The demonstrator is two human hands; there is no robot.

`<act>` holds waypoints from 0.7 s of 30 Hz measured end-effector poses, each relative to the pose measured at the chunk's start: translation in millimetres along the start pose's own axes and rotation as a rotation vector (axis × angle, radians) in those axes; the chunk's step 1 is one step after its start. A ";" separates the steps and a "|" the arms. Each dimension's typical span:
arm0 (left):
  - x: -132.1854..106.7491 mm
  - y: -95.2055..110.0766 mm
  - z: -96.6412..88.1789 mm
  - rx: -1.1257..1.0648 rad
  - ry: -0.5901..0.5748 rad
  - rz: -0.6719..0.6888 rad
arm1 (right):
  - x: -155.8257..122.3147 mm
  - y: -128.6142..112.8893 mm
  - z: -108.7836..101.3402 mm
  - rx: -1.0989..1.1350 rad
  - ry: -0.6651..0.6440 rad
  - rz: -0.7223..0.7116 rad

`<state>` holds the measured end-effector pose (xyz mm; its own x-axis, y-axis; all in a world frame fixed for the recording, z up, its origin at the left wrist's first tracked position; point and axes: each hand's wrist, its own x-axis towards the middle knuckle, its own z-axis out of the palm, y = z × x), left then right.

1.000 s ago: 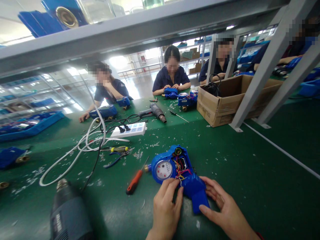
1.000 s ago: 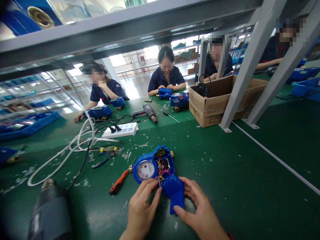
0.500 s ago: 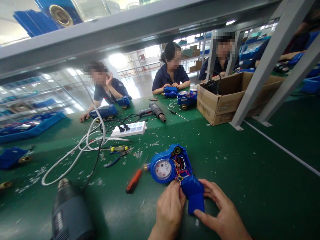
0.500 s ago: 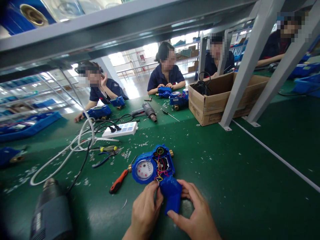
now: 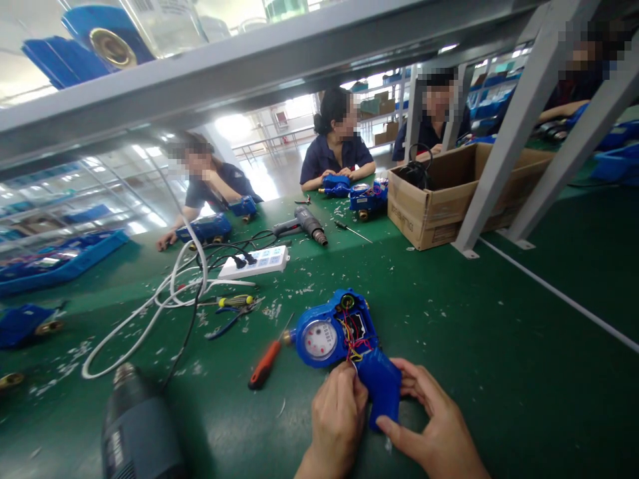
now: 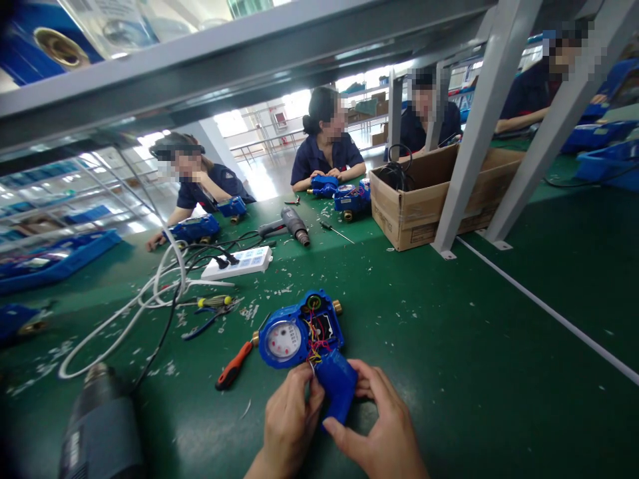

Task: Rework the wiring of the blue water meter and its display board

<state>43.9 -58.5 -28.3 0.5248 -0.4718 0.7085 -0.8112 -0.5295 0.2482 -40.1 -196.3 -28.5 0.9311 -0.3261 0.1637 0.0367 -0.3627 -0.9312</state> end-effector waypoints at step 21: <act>-11.3 -10.9 -82.4 -0.011 0.129 -0.495 | 20.7 -1.3 -24.6 0.654 -0.023 0.368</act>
<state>25.6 10.7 15.5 0.8114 -0.0751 0.5796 -0.4762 -0.6599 0.5812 -29.8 -224.0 -15.9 0.9321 -0.3048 -0.1957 -0.0771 0.3609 -0.9294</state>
